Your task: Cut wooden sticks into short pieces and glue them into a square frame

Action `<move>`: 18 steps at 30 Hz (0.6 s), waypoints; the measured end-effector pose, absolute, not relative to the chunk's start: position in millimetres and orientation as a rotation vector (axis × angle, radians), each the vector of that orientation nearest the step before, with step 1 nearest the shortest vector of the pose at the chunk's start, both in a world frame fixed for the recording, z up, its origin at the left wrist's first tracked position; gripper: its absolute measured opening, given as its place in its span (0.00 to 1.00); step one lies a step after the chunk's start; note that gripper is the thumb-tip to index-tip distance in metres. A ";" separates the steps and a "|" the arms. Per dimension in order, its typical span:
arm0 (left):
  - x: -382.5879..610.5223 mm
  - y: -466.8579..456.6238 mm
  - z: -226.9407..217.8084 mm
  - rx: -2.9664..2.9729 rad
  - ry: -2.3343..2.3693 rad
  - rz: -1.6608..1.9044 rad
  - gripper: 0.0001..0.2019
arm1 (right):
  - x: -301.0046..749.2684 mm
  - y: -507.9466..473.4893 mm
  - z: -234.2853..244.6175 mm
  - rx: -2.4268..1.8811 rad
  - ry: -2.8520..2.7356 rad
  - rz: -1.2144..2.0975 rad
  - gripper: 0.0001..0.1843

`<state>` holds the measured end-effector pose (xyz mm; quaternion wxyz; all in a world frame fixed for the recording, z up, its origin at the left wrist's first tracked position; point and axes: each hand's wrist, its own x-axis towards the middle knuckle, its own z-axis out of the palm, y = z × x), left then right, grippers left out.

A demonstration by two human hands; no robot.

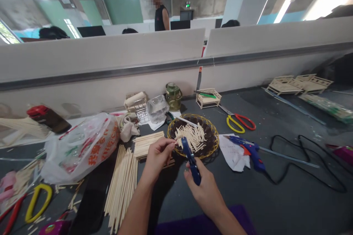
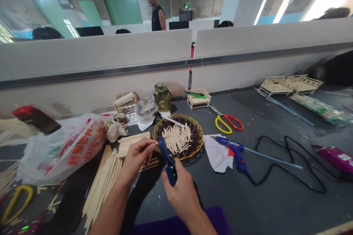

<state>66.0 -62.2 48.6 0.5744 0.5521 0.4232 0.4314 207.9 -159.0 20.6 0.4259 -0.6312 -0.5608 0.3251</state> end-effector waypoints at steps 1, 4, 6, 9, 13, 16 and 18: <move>65.2 -62.2 48.3 1.269 0.989 0.993 0.13 | 209.0 -160.6 21.0 -1.565 -1.376 0.815 0.14; 64.8 -63.5 49.4 1.188 0.958 0.932 0.15 | 212.1 -163.2 19.7 -1.588 -1.331 0.807 0.19; 65.6 -65.0 52.0 1.150 0.930 0.912 0.15 | 213.0 -163.6 18.1 -1.626 -1.351 0.776 0.20; 66.1 -67.3 57.0 1.097 0.895 0.900 0.16 | 212.1 -163.7 15.9 -1.696 -1.408 0.663 0.20; 65.4 -70.7 62.2 1.077 0.842 0.896 0.14 | 209.8 -163.2 13.6 -1.723 -1.511 0.468 0.21; 65.5 -72.9 63.8 1.126 0.820 0.907 0.13 | 209.4 -162.1 12.9 -1.731 -1.562 0.342 0.22; 66.0 -73.9 64.1 1.171 0.804 0.914 0.12 | 209.6 -161.3 13.0 -1.738 -1.585 0.295 0.23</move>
